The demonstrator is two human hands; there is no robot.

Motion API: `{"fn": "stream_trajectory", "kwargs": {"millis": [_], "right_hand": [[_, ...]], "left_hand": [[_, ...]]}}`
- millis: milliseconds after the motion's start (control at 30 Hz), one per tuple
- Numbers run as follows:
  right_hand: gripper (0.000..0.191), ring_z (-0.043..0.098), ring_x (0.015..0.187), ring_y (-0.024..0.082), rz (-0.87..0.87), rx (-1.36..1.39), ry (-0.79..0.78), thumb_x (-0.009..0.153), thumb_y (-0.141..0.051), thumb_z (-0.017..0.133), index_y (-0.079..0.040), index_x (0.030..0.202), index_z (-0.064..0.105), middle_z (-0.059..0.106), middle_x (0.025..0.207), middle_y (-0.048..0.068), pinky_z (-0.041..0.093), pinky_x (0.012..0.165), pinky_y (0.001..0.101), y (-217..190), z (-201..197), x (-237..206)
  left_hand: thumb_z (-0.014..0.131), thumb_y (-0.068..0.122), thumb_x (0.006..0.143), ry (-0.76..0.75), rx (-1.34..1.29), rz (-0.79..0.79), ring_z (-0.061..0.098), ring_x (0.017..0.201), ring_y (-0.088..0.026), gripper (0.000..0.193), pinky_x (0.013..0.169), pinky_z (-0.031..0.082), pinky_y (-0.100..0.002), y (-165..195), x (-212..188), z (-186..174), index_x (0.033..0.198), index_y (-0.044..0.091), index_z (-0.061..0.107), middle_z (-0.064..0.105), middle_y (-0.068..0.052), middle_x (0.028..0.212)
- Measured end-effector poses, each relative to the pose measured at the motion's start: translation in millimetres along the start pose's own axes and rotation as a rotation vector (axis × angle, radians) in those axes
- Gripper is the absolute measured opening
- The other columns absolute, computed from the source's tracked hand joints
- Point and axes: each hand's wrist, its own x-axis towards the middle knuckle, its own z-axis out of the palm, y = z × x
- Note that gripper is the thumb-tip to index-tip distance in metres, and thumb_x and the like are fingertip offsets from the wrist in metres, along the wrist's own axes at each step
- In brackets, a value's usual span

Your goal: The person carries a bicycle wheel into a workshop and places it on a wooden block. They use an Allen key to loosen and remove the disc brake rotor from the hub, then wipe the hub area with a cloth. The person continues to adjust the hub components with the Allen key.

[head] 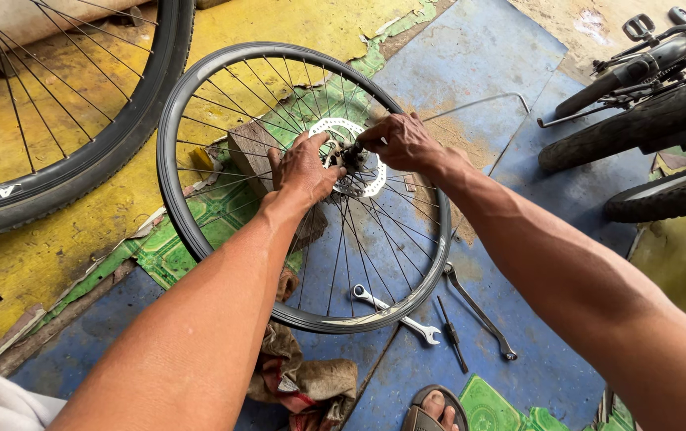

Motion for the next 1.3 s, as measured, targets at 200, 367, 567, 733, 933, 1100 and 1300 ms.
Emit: {"fn": "stream_trajectory", "kwargs": {"millis": [200,367,567,733,933,1100,1300], "right_hand": [[0.024,0.052,0.059,0.011,0.085,-0.087,-0.084,0.096,-0.017,0.065,-0.027,0.106,0.083,0.078,0.085,-0.002,0.039,0.052,0.0332,4.3,-6.8,0.5],[0.022,0.044,0.053,0.010,0.143,0.086,-0.143,0.101,-0.020,0.061,-0.026,0.108,0.080,0.076,0.087,-0.002,0.038,0.044,0.0318,-0.9,-5.0,0.5],[0.022,0.049,0.058,0.012,0.202,-0.071,-0.209,0.101,-0.019,0.061,-0.026,0.108,0.082,0.078,0.086,0.000,0.041,0.050,0.0331,-0.4,-7.4,4.4],[0.019,0.065,0.070,0.011,0.325,0.045,-0.456,0.097,-0.022,0.066,-0.021,0.110,0.080,0.079,0.093,-0.001,0.053,0.056,0.0296,9.1,-22.0,-3.4],[0.023,0.073,0.072,0.017,0.654,0.300,-0.501,0.098,-0.019,0.063,-0.009,0.114,0.076,0.079,0.092,0.011,0.061,0.058,0.0324,37.5,-46.3,-59.0],[0.023,0.077,0.077,0.021,0.831,0.517,-0.615,0.098,-0.014,0.061,-0.001,0.113,0.072,0.079,0.091,0.015,0.064,0.061,0.0369,50.9,-41.4,-99.3],[0.022,0.080,0.081,0.023,0.944,0.424,-0.682,0.101,-0.012,0.054,0.001,0.105,0.072,0.081,0.094,0.018,0.067,0.067,0.0373,59.7,-22.8,-137.6]], "left_hand": [[0.087,0.039,0.075,0.002,-0.034,0.002,0.051,0.138,-0.029,0.076,0.123,0.023,-0.051,0.1,2.5,-0.7,0.141,0.013,0.059,0.055,-0.011,0.146],[0.085,0.039,0.077,-0.025,-0.015,-0.016,0.048,0.138,-0.027,0.073,0.121,0.007,-0.061,-1.0,0.6,-2.5,0.139,0.015,0.057,0.052,-0.008,0.146],[0.085,0.039,0.076,-0.021,-0.003,-0.023,0.049,0.138,-0.027,0.071,0.122,0.009,-0.060,1.4,-0.7,-2.5,0.138,0.018,0.059,0.054,-0.007,0.145],[0.086,0.037,0.075,-0.012,0.002,-0.015,0.048,0.138,-0.027,0.071,0.122,0.006,-0.061,-1.3,-0.2,-0.4,0.138,0.018,0.059,0.053,-0.007,0.145],[0.087,0.036,0.075,-0.020,-0.009,0.018,0.048,0.139,-0.027,0.073,0.123,0.005,-0.062,1.3,0.6,-0.4,0.139,0.015,0.058,0.053,-0.010,0.145],[0.087,0.035,0.075,-0.002,0.000,0.027,0.047,0.137,-0.026,0.072,0.120,0.006,-0.063,9.6,-6.5,-6.3,0.138,0.017,0.058,0.051,-0.011,0.146],[0.089,0.035,0.073,-0.002,0.154,0.128,0.054,0.117,-0.033,0.063,0.101,0.039,-0.052,12.4,-6.2,-17.6,0.129,0.016,0.067,0.052,-0.019,0.140]]}}
